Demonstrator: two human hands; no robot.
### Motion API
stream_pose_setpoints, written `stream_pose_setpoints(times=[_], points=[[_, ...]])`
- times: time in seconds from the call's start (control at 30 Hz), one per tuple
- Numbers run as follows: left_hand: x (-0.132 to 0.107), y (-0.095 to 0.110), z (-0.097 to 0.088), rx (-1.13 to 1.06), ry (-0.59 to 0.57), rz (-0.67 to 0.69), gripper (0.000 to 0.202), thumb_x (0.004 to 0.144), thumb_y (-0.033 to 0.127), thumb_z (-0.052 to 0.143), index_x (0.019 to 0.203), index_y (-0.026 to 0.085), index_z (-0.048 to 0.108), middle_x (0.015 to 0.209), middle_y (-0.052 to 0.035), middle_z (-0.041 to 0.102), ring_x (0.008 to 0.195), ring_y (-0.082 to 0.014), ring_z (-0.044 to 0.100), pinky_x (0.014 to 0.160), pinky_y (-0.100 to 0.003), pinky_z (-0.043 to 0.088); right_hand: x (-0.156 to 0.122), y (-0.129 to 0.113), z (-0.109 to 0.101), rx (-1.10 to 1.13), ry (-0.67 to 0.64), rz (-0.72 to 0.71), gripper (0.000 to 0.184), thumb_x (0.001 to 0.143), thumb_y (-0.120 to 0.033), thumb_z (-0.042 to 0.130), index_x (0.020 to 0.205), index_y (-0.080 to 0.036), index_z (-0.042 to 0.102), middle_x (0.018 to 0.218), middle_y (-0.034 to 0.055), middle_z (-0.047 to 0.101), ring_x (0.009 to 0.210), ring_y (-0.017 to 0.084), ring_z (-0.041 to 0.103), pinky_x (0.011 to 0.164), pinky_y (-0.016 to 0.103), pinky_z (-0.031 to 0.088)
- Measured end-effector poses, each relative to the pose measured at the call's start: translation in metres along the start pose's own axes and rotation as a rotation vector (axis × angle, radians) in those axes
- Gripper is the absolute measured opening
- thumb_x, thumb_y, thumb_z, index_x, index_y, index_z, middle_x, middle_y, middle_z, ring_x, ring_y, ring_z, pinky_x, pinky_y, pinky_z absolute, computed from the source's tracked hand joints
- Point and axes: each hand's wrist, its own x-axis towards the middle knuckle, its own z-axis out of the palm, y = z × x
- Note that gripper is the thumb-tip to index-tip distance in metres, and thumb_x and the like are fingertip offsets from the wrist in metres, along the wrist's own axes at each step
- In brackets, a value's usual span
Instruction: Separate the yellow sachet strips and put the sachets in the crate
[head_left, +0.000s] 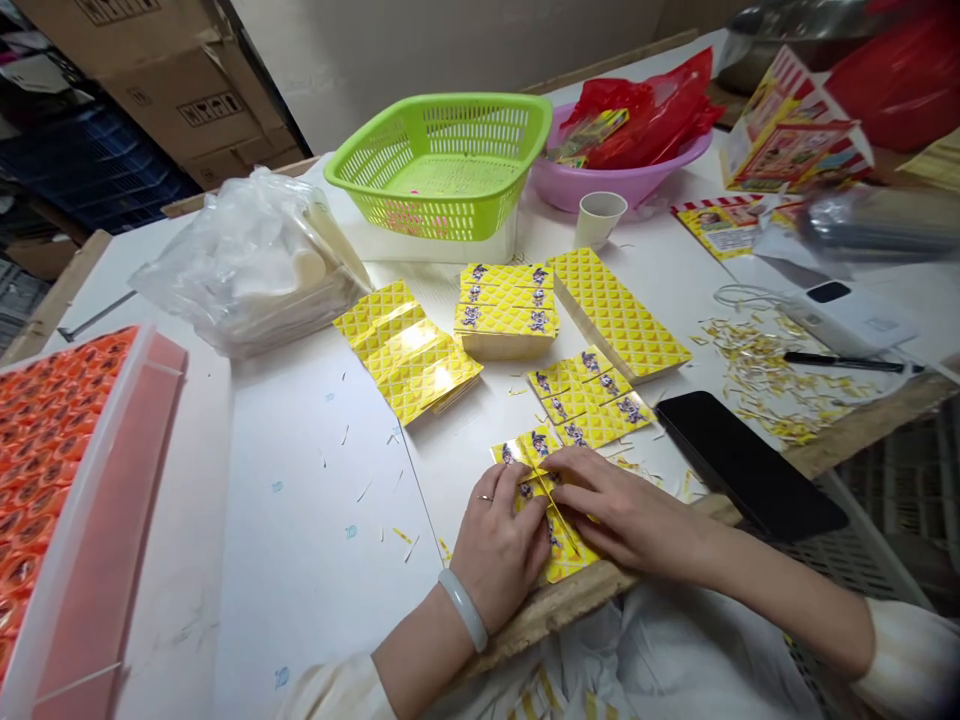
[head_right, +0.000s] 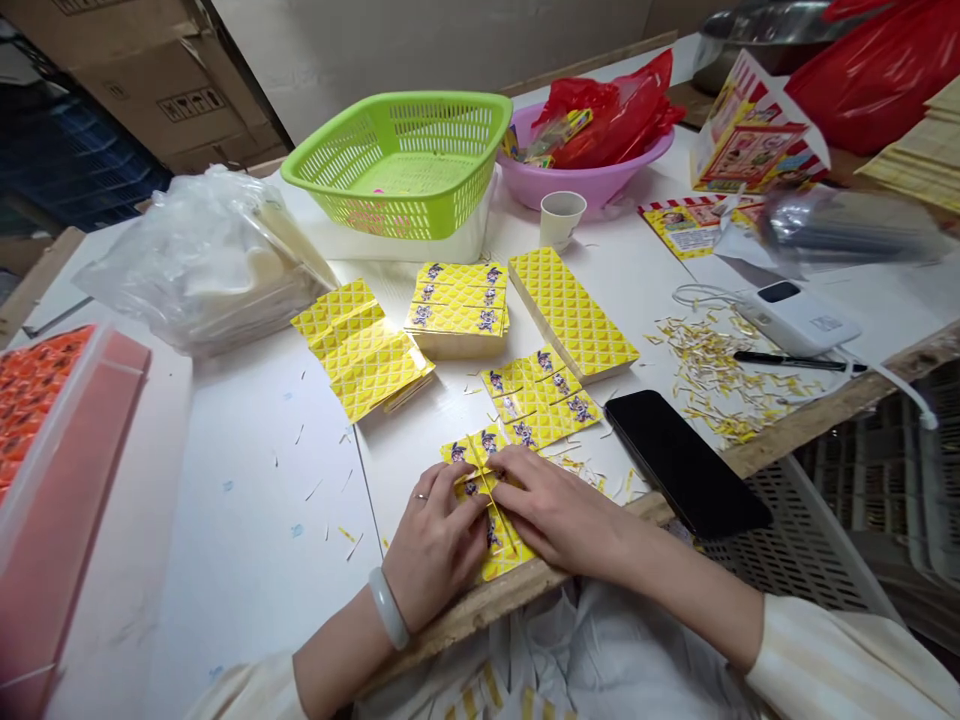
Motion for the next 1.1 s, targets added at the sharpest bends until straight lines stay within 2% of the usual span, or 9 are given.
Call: stream_pose_setpoints(times=[0.13, 0.23, 0.3, 0.4, 0.5, 0.63, 0.83, 0.97, 1.1], points=[[0.005, -0.001, 0.002, 0.032, -0.013, 0.122, 0.021, 0.083, 0.015, 0.050, 0.101, 0.010, 0.060, 0.121, -0.0160, 0.048, 0.117, -0.0303, 0.043, 0.099, -0.048, 0.046, 0.002, 0.003, 0.000, -0.034, -0.039, -0.079, 0.023, 0.089, -0.014, 0.041, 0.103, -0.015, 0.059, 0.129, 0.0146, 0.050, 0.125, 0.024, 0.041, 0.105, 0.044, 0.038], [0.007, -0.002, 0.002, 0.061, -0.021, 0.181, 0.022, 0.084, 0.015, 0.048, 0.100, 0.007, 0.060, 0.118, -0.0177, 0.050, 0.117, -0.0312, 0.043, 0.100, -0.047, 0.046, 0.005, 0.006, -0.009, 0.022, -0.082, -0.088, 0.021, 0.089, -0.017, 0.044, 0.100, -0.017, 0.062, 0.129, 0.0125, 0.052, 0.124, 0.022, 0.044, 0.107, 0.042, 0.037], [0.007, -0.001, 0.001, 0.069, -0.050, 0.173, 0.021, 0.084, 0.015, 0.048, 0.100, 0.007, 0.059, 0.119, -0.0178, 0.049, 0.119, -0.0318, 0.042, 0.100, -0.046, 0.045, 0.004, 0.007, -0.020, 0.073, -0.122, -0.084, 0.023, 0.085, -0.018, 0.049, 0.104, -0.019, 0.063, 0.130, 0.0111, 0.052, 0.123, 0.021, 0.045, 0.106, 0.041, 0.038], [0.006, 0.000, -0.003, 0.040, -0.106, 0.131, 0.021, 0.084, 0.018, 0.047, 0.099, 0.009, 0.059, 0.121, -0.0176, 0.049, 0.121, -0.0315, 0.041, 0.103, -0.047, 0.042, 0.000, 0.008, -0.033, 0.128, -0.186, -0.071, 0.044, 0.077, -0.022, 0.060, 0.121, -0.021, 0.057, 0.138, 0.0091, 0.047, 0.127, 0.022, 0.043, 0.105, 0.039, 0.039], [0.005, -0.002, -0.007, -0.043, -0.159, 0.106, 0.038, 0.082, 0.035, 0.055, 0.109, 0.008, 0.057, 0.124, -0.0189, 0.046, 0.123, -0.0339, 0.038, 0.105, -0.050, 0.038, -0.004, 0.010, -0.037, 0.136, -0.235, -0.058, 0.057, 0.075, -0.027, 0.065, 0.130, -0.022, 0.050, 0.143, 0.0086, 0.041, 0.131, 0.023, 0.039, 0.106, 0.037, 0.039], [0.001, -0.011, -0.012, -0.111, -0.217, 0.112, 0.073, 0.073, 0.062, 0.059, 0.124, 0.010, 0.049, 0.134, -0.0211, 0.037, 0.126, -0.0375, 0.033, 0.102, -0.056, 0.038, -0.007, 0.012, -0.034, 0.115, -0.256, -0.058, 0.058, 0.079, -0.030, 0.062, 0.134, -0.023, 0.046, 0.144, 0.0090, 0.038, 0.132, 0.022, 0.037, 0.106, 0.039, 0.038], [-0.005, -0.027, -0.025, -0.183, -0.331, 0.174, 0.070, 0.074, 0.039, 0.064, 0.135, 0.016, 0.038, 0.139, -0.0174, 0.033, 0.130, -0.0325, 0.031, 0.104, -0.050, 0.037, -0.008, 0.009, -0.030, 0.094, -0.224, -0.070, 0.054, 0.078, -0.020, 0.056, 0.131, -0.019, 0.049, 0.143, 0.0109, 0.040, 0.131, 0.023, 0.039, 0.106, 0.040, 0.037], [-0.002, -0.031, -0.025, -0.144, -0.288, 0.193, 0.080, 0.070, 0.047, 0.068, 0.135, 0.014, 0.035, 0.136, -0.0188, 0.037, 0.127, -0.0319, 0.035, 0.103, -0.049, 0.039, -0.007, 0.005, -0.025, 0.101, -0.171, -0.052, 0.059, 0.074, -0.012, 0.050, 0.133, -0.019, 0.047, 0.143, 0.0104, 0.039, 0.130, 0.022, 0.039, 0.107, 0.041, 0.037], [-0.001, -0.026, -0.015, -0.023, -0.178, 0.231, 0.069, 0.070, 0.051, 0.066, 0.123, 0.012, 0.045, 0.128, -0.0203, 0.043, 0.122, -0.0349, 0.039, 0.100, -0.055, 0.040, -0.007, 0.003, -0.020, 0.099, -0.121, -0.020, 0.059, 0.072, -0.008, 0.047, 0.130, -0.021, 0.050, 0.142, 0.0092, 0.041, 0.130, 0.021, 0.040, 0.106, 0.040, 0.036]])
